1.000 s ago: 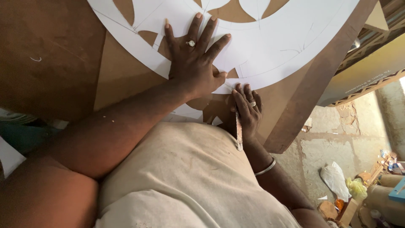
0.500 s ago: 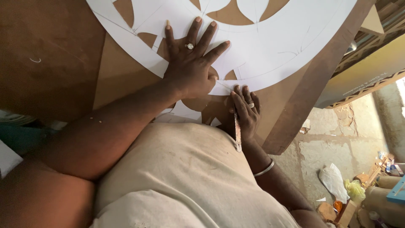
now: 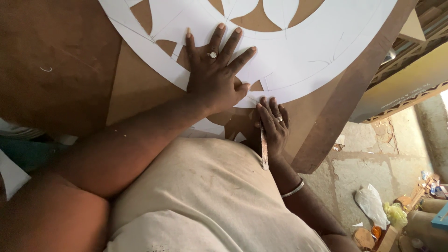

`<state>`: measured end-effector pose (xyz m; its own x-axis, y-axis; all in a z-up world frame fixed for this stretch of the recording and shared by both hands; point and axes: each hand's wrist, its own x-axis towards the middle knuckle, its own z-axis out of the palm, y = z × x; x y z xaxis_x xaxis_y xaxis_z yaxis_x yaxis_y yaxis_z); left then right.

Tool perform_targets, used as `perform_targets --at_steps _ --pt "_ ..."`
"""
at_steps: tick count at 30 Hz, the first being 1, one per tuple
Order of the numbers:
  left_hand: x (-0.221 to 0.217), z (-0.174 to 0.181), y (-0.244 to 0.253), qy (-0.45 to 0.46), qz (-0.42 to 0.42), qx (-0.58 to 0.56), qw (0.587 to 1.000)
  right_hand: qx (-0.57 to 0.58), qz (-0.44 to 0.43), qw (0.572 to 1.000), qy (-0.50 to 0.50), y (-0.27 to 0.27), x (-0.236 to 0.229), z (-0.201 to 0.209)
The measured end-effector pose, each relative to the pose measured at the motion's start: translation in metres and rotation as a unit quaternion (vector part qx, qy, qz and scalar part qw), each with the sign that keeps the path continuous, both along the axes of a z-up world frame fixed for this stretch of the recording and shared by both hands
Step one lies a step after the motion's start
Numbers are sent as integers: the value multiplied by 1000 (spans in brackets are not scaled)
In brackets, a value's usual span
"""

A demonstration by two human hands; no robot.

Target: Cutting a floral decorative pattern into a sheet of material using a hand tool.

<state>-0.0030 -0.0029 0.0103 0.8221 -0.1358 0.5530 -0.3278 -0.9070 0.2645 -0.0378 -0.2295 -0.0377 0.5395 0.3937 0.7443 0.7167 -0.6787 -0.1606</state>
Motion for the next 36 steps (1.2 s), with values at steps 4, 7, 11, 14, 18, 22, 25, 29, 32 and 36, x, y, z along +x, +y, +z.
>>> perform_targets --at_steps 4,7,11,14,18,22,25,29,32,36 --pt "0 2 -1 6 10 7 1000 3 1 1000 -8 2 -1 1" --pt "-1 4 0 18 10 12 1000 -2 -7 1000 -9 1 -1 -1" --pt "-3 9 3 47 -2 29 998 -9 -12 1000 4 -1 -1 -1" --pt "-4 10 4 58 -10 39 997 -9 -8 1000 3 0 0 -1" --pt "-5 5 8 46 -24 49 997 -7 -6 1000 -5 0 0 -1" --pt "-10 1 14 19 -42 64 997 -6 1 1000 -11 0 0 1" --pt "-16 1 18 8 -58 86 995 -1 6 1000 -15 0 1 2" --pt "-23 2 25 3 -81 112 990 -4 10 1000 -10 -1 -1 2" --pt "-27 1 30 6 -87 111 990 -9 6 1000 -2 -5 -1 2" --pt "-36 -2 44 -4 -74 97 993 -30 23 999 5 -15 7 -7"
